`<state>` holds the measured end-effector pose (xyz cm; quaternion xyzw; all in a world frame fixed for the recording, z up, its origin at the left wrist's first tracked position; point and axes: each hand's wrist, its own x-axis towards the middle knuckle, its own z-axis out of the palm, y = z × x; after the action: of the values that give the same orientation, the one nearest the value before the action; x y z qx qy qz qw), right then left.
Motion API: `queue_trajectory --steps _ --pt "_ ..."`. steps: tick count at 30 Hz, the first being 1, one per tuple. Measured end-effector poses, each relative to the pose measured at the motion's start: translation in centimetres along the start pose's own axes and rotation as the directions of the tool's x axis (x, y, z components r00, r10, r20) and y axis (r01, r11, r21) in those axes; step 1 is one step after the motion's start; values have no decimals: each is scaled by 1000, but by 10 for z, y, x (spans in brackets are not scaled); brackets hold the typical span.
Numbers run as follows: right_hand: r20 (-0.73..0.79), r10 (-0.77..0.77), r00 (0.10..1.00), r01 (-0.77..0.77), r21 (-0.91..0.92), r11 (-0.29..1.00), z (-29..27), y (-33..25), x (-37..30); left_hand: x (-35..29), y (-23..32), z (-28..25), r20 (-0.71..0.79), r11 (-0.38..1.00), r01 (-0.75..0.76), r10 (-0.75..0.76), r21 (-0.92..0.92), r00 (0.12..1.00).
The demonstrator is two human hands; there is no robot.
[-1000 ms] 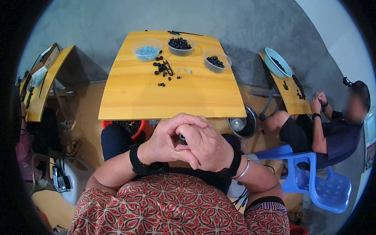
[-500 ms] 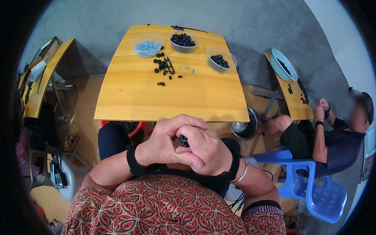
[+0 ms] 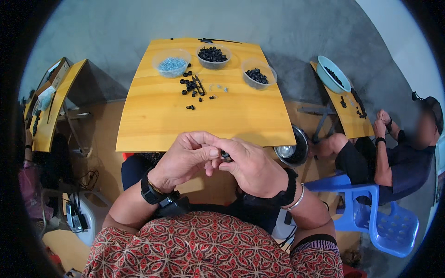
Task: Assembling small black plastic components by manually inserting small metal pins or connectors.
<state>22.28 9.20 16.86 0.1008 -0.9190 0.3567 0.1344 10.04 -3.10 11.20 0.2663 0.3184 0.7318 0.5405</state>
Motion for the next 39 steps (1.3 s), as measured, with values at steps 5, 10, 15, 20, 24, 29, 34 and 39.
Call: queue_trajectory --steps 5,10,15,20,24,29,34,39 --pt "-40 -29 999 28 -37 999 5 -4 -1 -2 2 1 60 999 35 -35 -2 998" --pt "-79 51 996 -52 -13 999 5 -15 -2 -5 -2 -4 103 995 54 -46 -82 994" --pt "-168 284 944 -287 9 958 6 -16 -9 -9 -4 0 48 974 61 -52 -217 998" --pt "-177 180 968 -190 -44 981 10 -13 -10 -10 -2 1 43 973 47 -38 -224 998" --pt "-200 159 967 -177 -78 981 9 -18 -8 -10 -5 -6 58 972 48 -36 -231 998" --pt "-179 125 976 -149 -127 981 7 -20 -5 -11 -7 -10 54 975 34 -23 -217 998" --pt "-137 94 986 -122 -215 969 4 -22 -4 -12 -8 -11 43 979 29 -20 -202 999" --pt "-108 1 994 -37 -333 942 4 -20 -3 -12 -7 -11 41 982 27 -20 -185 999"
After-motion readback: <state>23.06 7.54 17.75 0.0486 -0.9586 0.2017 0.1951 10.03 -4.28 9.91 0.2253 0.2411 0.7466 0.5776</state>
